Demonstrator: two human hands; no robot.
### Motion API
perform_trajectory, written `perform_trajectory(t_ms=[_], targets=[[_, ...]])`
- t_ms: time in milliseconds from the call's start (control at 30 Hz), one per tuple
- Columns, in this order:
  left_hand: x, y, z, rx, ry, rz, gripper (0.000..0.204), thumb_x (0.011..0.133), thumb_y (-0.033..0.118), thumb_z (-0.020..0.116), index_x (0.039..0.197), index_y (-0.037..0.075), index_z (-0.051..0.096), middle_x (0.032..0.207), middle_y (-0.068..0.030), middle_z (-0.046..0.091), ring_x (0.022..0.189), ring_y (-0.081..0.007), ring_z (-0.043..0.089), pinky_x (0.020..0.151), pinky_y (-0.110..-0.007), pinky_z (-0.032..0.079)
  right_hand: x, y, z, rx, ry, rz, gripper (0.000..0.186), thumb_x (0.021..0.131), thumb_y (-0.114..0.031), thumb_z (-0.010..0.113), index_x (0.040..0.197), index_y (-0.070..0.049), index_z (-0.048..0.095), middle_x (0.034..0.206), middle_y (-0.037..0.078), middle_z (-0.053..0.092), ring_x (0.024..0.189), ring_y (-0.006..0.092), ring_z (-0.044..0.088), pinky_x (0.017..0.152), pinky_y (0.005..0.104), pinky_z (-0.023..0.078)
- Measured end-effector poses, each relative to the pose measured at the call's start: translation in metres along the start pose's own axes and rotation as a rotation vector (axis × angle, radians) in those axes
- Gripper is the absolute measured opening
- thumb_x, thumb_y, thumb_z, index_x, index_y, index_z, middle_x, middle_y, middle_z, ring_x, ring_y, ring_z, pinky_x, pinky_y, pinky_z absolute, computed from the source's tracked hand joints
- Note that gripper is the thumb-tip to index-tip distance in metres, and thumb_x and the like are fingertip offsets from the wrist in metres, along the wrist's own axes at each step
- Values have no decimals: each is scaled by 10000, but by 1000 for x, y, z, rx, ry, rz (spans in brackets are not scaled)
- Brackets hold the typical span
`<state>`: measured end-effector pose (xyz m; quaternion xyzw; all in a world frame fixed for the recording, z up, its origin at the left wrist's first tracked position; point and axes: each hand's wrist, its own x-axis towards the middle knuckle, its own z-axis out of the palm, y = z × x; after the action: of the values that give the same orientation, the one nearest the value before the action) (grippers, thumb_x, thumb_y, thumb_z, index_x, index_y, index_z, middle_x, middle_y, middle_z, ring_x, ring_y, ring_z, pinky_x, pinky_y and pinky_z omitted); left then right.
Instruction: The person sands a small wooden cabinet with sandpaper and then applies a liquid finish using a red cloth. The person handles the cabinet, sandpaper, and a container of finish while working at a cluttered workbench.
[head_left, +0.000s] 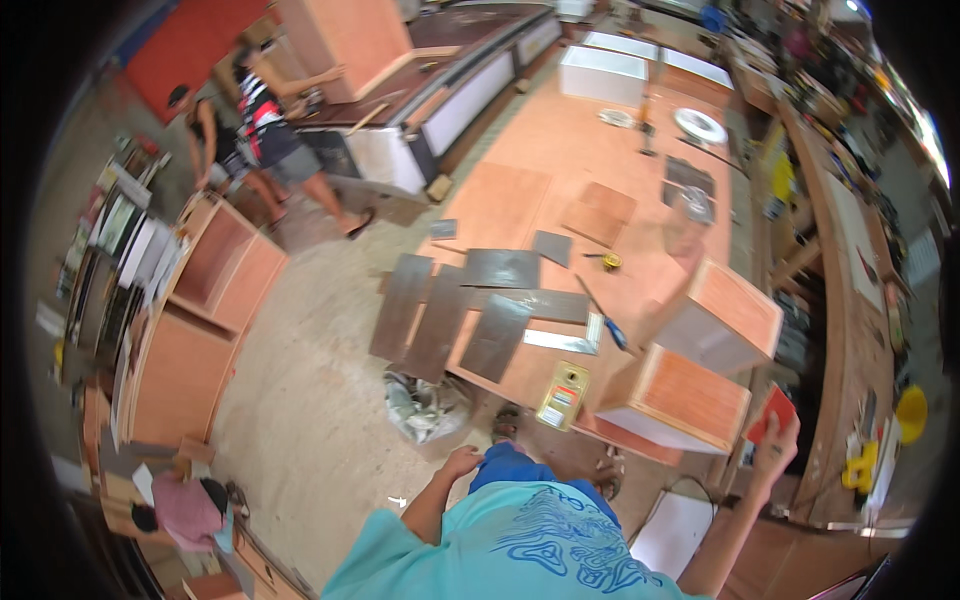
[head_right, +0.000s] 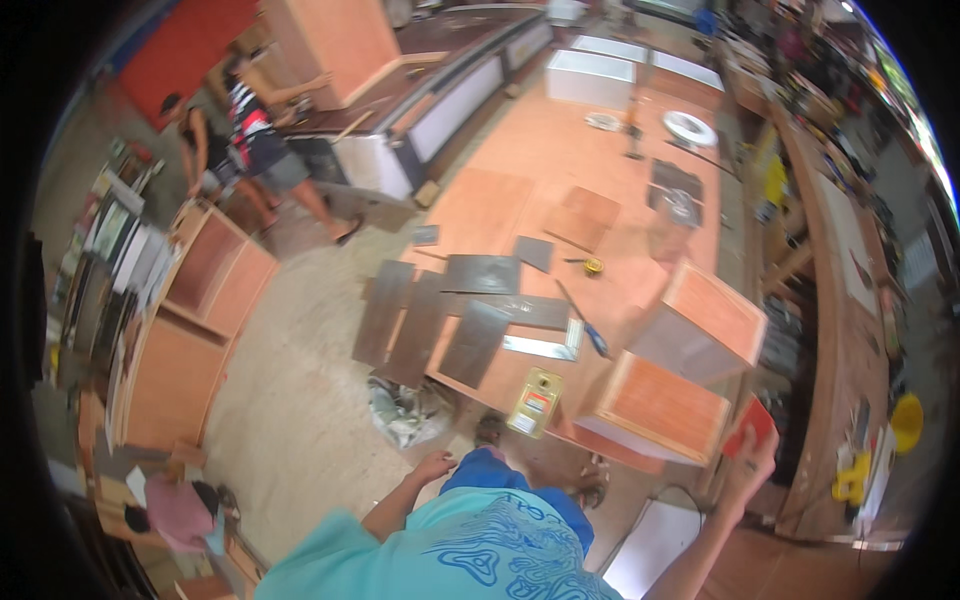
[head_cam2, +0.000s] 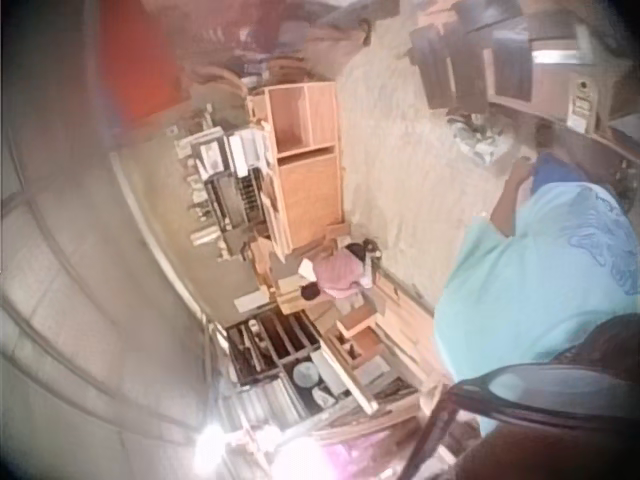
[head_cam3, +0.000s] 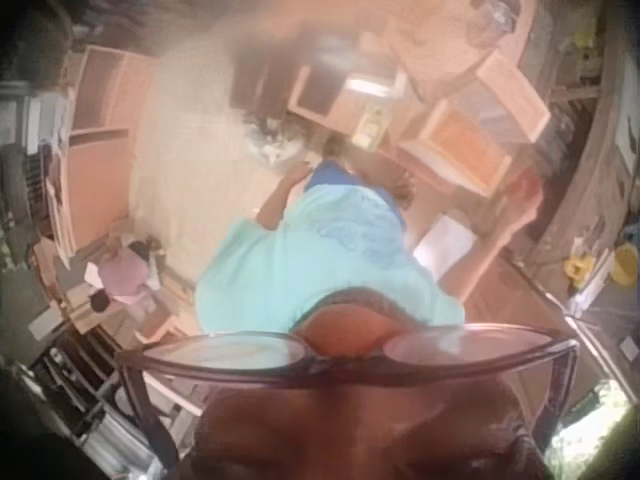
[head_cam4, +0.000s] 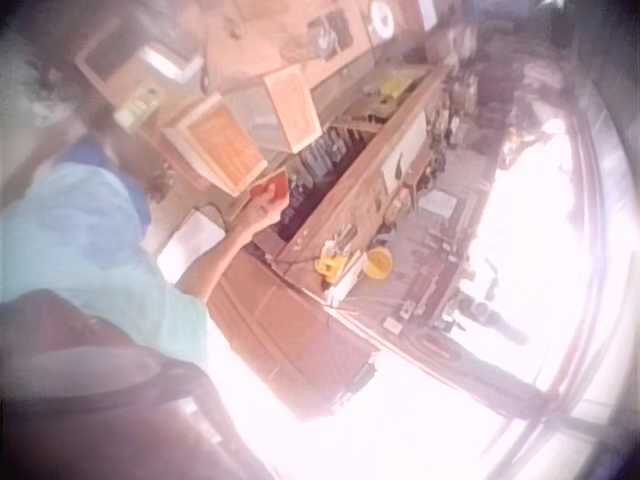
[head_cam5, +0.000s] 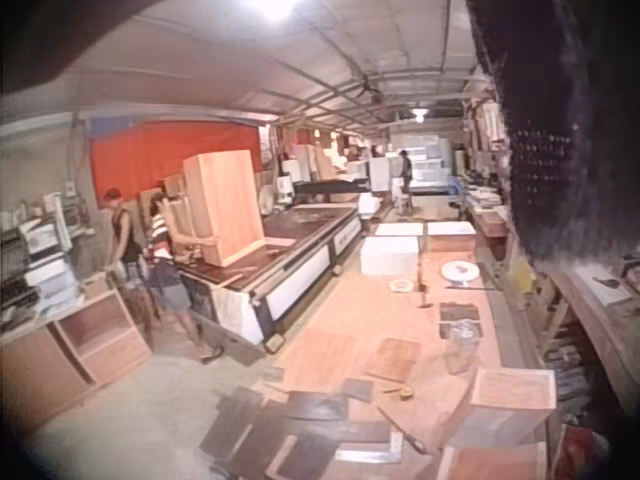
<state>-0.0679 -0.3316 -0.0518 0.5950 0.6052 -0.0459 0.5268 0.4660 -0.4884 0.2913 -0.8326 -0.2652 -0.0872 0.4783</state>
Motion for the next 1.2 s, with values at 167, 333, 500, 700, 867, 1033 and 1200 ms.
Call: perform_trajectory(t_ms=[167, 333, 500, 700, 867, 1033, 1200], targets=[[44, -10, -76, 241, -1, 22, 580, 778, 400, 651, 1186, -12, 655, 1199, -236, 647, 1120, -364, 622, 970, -404, 482, -19, -21, 30, -201, -181, 66, 256, 948, -132, 592, 1144, 33, 601, 906, 191, 689, 773, 240, 640, 721, 362, 502], [78, -15, -142, 230, 142, 51, 476, 749, 391, 654, 1071, 45, 717, 1085, -237, 680, 1030, -386, 654, 879, -431, 522, -29, -5, 61, -400, -110, 3, 266, 945, -143, 564, 1158, 9, 613, 933, 239, 677, 837, 376, 672, 720, 422, 502], [78, -34, -166, 301, 100, -17, 385, 721, 413, 682, 859, 63, 764, 942, -219, 709, 868, -374, 692, 763, -421, 551, 3, 56, 60, -733, -150, 4, 301, 925, -161, 558, 1172, -1, 620, 962, 237, 680, 886, 413, 660, 754, 478, 505], [24, -67, -137, 152, -57, -147, 380, 719, 402, 643, 812, 53, 761, 946, -218, 708, 888, -368, 688, 815, -423, 540, 3, 84, 68, -821, -233, 23, 328, 935, -212, 552, 1173, -1, 630, 1047, 198, 680, 952, 384, 643, 828, 475, 506], [35, -69, -149, 294, -14, -14, 376, 761, 328, 565, 880, 20, 745, 1011, -244, 684, 944, -395, 668, 855, -427, 525, -5, 131, 49, -932, -224, 64, 356, 947, -259, 549, 1188, -14, 640, 1018, 222, 688, 957, 395, 646, 811, 491, 512], [39, -107, -170, 27, -23, -161, 245, 812, 259, 598, 749, 35, 677, 743, -146, 681, 650, -268, 645, 604, -431, 515, -51, -49, 88, -617, -340, 241, 296, 903, -230, 570, 1188, -166, 619, 1003, 161, 691, 866, 336, 681, 743, 436, 537], [68, -45, -166, -353, -52, -239, 218, 873, 291, 586, 1007, 128, 638, 844, -10, 659, 746, -166, 628, 596, -344, 475, -41, -12, 172, -517, -132, -355, 165, 854, -117, 592, 705, -45, 585, 599, 175, 613, 607, 387, 638, 580, 475, 496]])
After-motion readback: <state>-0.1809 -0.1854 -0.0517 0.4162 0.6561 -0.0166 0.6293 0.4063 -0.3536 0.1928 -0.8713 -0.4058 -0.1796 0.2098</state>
